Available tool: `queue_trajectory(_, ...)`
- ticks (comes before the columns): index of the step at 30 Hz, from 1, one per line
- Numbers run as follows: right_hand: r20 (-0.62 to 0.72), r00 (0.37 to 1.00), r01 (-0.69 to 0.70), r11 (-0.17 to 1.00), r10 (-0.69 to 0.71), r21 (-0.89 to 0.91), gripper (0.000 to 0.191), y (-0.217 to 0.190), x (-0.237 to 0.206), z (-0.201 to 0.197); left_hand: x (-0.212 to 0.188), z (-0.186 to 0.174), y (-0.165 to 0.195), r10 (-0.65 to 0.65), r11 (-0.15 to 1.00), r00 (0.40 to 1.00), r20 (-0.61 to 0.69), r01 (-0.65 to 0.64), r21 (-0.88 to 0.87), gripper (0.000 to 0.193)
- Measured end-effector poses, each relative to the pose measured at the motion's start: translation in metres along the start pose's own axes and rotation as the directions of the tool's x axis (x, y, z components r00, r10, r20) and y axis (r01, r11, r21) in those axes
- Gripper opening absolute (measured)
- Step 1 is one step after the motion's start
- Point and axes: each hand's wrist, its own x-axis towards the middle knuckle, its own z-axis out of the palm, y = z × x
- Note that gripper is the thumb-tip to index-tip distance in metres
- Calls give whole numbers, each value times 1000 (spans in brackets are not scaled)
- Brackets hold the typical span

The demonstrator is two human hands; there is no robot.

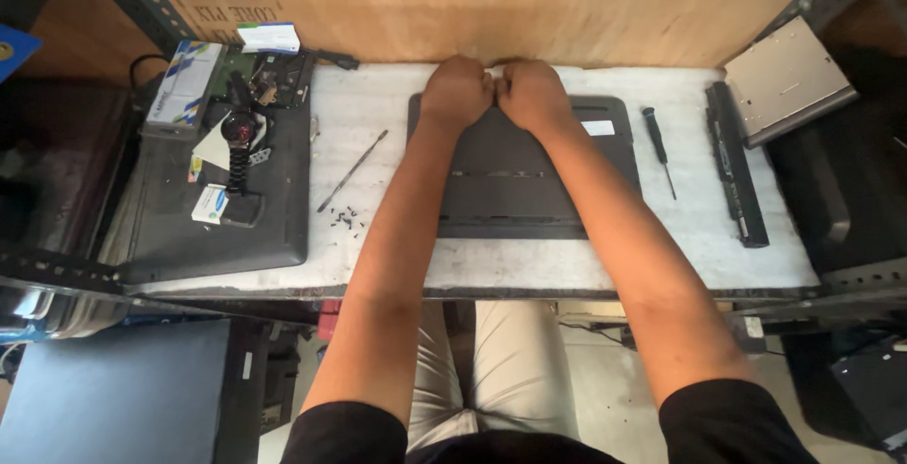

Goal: The person uses a screwdriver to remove screws from the bottom of a closed laptop, then flips it over and uses a prying tool to separate the casing along the keyboard area. The person continues to pry and remove screws from the laptop's edges.

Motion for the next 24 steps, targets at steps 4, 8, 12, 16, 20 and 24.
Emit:
queue_trajectory(4,-21,988,151,989,-151,2,22,7,4,4,5,-1,0,6,1000,997,82,-8,28,24)
queue_trajectory(8,-18,989,147,989,-147,28,22,9,10,4,14,-1,-3,1,995,985,174,-18,96,25)
queue_trajectory(12,-42,996,78,997,-77,5,22,3,4,3,15,0,-6,-7,998,982,188,-3,55,26)
queue_trajectory(16,5,998,-58,997,59,-44,25,-6,2,-21,13,-7,-7,60,998,992,110,-58,-21,28)
queue_trajectory(20,-13,994,-105,994,104,-40,25,-19,0,-61,24,-40,14,43,996,991,129,-33,-78,29)
queue_trajectory(24,-306,935,100,962,-178,-254,17,-42,-14,-104,35,-98,58,115,991,993,-2,-114,63,31)
